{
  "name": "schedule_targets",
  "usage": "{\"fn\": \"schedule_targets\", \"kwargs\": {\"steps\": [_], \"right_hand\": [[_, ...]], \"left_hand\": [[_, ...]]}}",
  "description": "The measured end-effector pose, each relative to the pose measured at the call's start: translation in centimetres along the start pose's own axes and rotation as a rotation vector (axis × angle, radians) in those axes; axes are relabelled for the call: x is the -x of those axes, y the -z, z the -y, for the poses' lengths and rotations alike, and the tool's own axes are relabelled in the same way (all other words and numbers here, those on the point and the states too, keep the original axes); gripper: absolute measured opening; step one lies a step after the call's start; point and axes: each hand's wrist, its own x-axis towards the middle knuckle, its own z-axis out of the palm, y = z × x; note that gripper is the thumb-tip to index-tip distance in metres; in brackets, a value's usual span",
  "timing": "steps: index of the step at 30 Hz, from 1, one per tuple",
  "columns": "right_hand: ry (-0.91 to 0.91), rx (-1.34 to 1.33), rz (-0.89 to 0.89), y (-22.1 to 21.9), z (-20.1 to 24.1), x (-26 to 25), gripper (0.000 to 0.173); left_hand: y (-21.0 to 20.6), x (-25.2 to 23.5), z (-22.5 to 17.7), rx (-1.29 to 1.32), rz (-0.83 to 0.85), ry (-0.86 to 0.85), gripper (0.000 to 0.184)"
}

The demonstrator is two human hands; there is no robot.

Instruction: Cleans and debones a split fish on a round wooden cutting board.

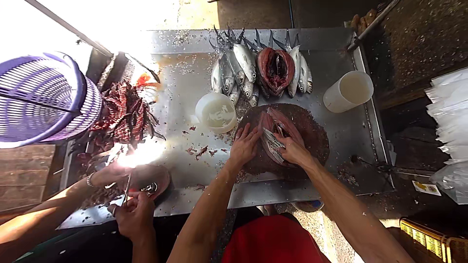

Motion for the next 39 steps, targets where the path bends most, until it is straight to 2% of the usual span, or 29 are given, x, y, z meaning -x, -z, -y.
{"fn": "schedule_targets", "kwargs": {"steps": [10, 15, 21, 23, 26, 28, 30, 31, 33, 36, 39], "right_hand": [[0.022, 0.419, 0.288, 3.7, -1.1, 4.5, 0.066], [0.018, 0.595, 0.364, 5.3, -0.5, 6.6, 0.068], [0.003, 0.661, 0.358, 5.5, 1.5, 9.1, 0.064], [-0.033, 0.619, 0.335, 5.7, 1.2, 9.8, 0.065], [-0.067, 0.471, 0.336, 7.0, -1.2, 10.7, 0.067], [-0.022, 0.298, 0.323, 7.7, -3.9, 11.0, 0.065], [0.024, 0.091, 0.257, 7.8, -6.1, 10.4, 0.062], [0.036, -0.012, 0.2, 7.4, -6.8, 9.8, 0.061], [0.048, -0.206, 0.074, 6.2, -7.2, 8.0, 0.061], [0.043, -0.39, -0.063, 4.6, -5.7, 4.3, 0.061], [-0.012, -0.449, -0.121, 3.8, -4.1, 0.7, 0.06]], "left_hand": [[0.3, -0.2, -0.3, -0.046, 0.04, -0.016, 0.046], [0.1, -0.3, -0.2, -0.079, 0.038, -0.027, 0.047], [0.2, -0.3, -0.6, -0.107, 0.048, -0.015, 0.046], [-0.2, 0.6, -1.8, -0.093, 0.035, 0.003, 0.046], [-0.8, 3.5, -5.8, -0.015, 0.065, 0.05, 0.045], [-1.0, 5.8, -8.5, 0.094, 0.096, 0.021, 0.047], [-0.9, 6.8, -9.8, 0.193, 0.039, -0.045, 0.05], [-0.9, 6.7, -9.8, 0.216, -0.025, -0.043, 0.052], [-0.6, 4.9, -8.8, 0.179, -0.127, 0.069, 0.055], [-0.4, 0.5, -5.9, 0.046, -0.069, 0.245, 0.063], [-1.4, -1.8, -4.3, 0.011, 0.038, 0.219, 0.068]]}}
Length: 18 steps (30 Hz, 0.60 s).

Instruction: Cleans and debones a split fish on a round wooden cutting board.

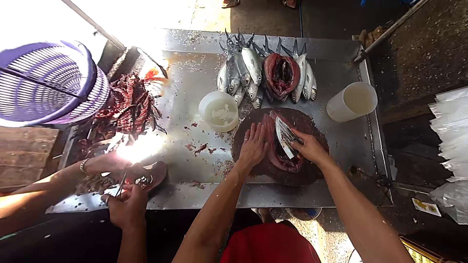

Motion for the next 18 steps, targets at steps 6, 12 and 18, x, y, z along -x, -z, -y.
{"fn": "schedule_targets", "kwargs": {"steps": [6, 12, 18], "right_hand": [[-0.032, 0.158, -0.018, -2.4, -0.4, -3.4, 0.061], [0.04, 0.309, -0.099, -3.5, 0.4, -3.1, 0.055], [0.126, 0.339, -0.122, -4.1, -0.3, -4.2, 0.055]], "left_hand": [[-0.8, -0.5, -0.3, -0.111, 0.06, 0.008, 0.066], [-0.8, -0.5, -0.6, -0.071, 0.06, 0.028, 0.062], [-1.0, -0.3, -0.6, -0.072, 0.061, 0.028, 0.062]]}}
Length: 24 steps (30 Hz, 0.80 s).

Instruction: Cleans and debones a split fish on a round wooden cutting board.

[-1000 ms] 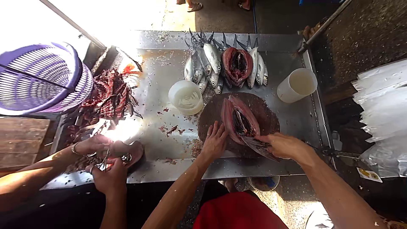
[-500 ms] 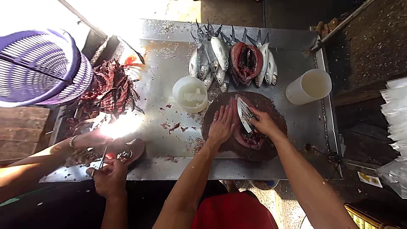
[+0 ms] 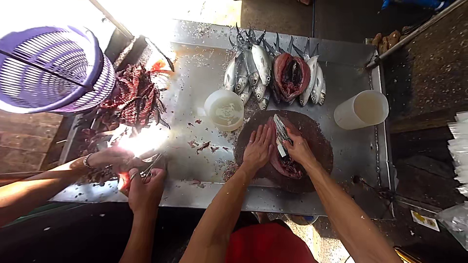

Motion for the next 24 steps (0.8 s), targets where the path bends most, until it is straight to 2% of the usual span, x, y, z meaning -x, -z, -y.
{"fn": "schedule_targets", "kwargs": {"steps": [2, 5, 8, 10, 12, 14, 15, 17, 19, 21, 22, 24], "right_hand": [[0.022, 0.016, 0.057, 0.5, -0.2, 0.9, 0.055], [0.025, -0.008, 0.016, 0.6, 0.9, -1.3, 0.048], [0.017, 0.063, 0.012, 0.6, 1.3, -2.2, 0.054], [-0.018, 0.214, 0.065, 0.9, 2.6, 0.2, 0.054], [-0.09, 0.396, 0.141, 1.3, 6.0, 3.2, 0.059], [-0.145, 0.481, 0.168, 0.8, 9.6, 5.8, 0.061], [-0.155, 0.493, 0.169, 0.5, 11.1, 6.7, 0.061], [-0.181, 0.475, 0.181, -0.3, 12.8, 7.9, 0.062], [-0.196, 0.419, 0.197, -0.2, 12.5, 8.8, 0.068], [-0.21, 0.278, 0.251, 1.0, 10.3, 10.4, 0.086], [-0.208, 0.189, 0.254, 2.1, 8.4, 11.4, 0.088], [-0.192, 0.028, 0.196, 4.4, 3.8, 13.3, 0.08]], "left_hand": [[0.1, -0.1, 0.1, 0.003, -0.017, -0.013, 0.061], [0.2, -0.1, 0.0, 0.014, -0.009, -0.008, 0.061], [0.4, -0.4, 0.0, 0.003, 0.0, 0.002, 0.061], [0.2, -0.1, 0.0, -0.004, 0.003, 0.003, 0.062], [0.4, -0.3, 0.1, 0.049, -0.035, 0.003, 0.062], [1.0, -0.7, 0.2, 0.215, -0.174, -0.004, 0.059], [1.9, -1.3, 0.1, 0.257, -0.192, -0.019, 0.055], [3.9, -2.6, 0.1, 0.232, -0.113, -0.047, 0.044], [5.3, -3.9, 0.5, 0.129, -0.046, -0.055, 0.037], [5.1, -3.9, 1.0, 0.045, -0.02, -0.062, 0.038], [4.9, -3.4, 1.0, 0.02, -0.023, -0.075, 0.038], [4.3, -1.4, 0.2, -0.001, -0.039, -0.101, 0.039]]}}
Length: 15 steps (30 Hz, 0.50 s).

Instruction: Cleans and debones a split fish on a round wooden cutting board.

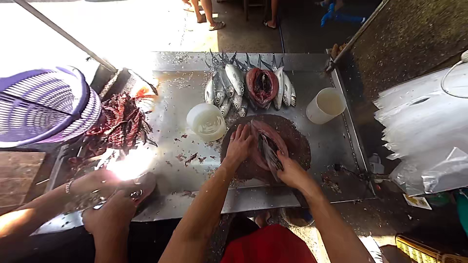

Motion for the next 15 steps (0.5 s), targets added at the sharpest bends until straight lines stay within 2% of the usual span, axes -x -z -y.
{"fn": "schedule_targets", "kwargs": {"steps": [2, 4, 7, 9, 11, 12, 13, 15], "right_hand": [[-0.003, -0.064, -0.155, 1.1, -4.8, 0.6, 0.07], [-0.042, -0.084, -0.341, 1.7, -8.6, 0.3, 0.068], [-0.126, -0.074, -0.583, 2.1, -14.7, -0.5, 0.067], [-0.136, -0.039, -0.653, 1.8, -17.8, -1.4, 0.064], [-0.107, -0.033, -0.676, 1.3, -19.0, -1.7, 0.062], [-0.074, -0.048, -0.645, 1.4, -17.2, -1.0, 0.059], [-0.048, -0.071, -0.557, 1.9, -12.9, 1.0, 0.057], [0.035, -0.211, -0.318, 3.4, -1.6, 8.3, 0.041]], "left_hand": [[-0.4, 3.2, -1.5, 0.016, -0.005, 0.025, 0.052], [-0.6, 7.4, -3.1, 0.082, -0.066, 0.085, 0.061], [-0.5, 14.7, -5.0, 0.312, -0.215, 0.224, 0.061], [0.2, 20.6, -5.3, 0.467, -0.318, 0.381, 0.057], [0.8, 26.3, -5.9, 0.602, -0.349, 0.566, 0.054], [1.2, 28.4, -6.0, 0.66, -0.357, 0.66, 0.053], [1.5, 30.1, -6.0, 0.704, -0.377, 0.748, 0.052], [1.4, 32.9, -6.2, 0.759, -0.411, 0.888, 0.051]]}}
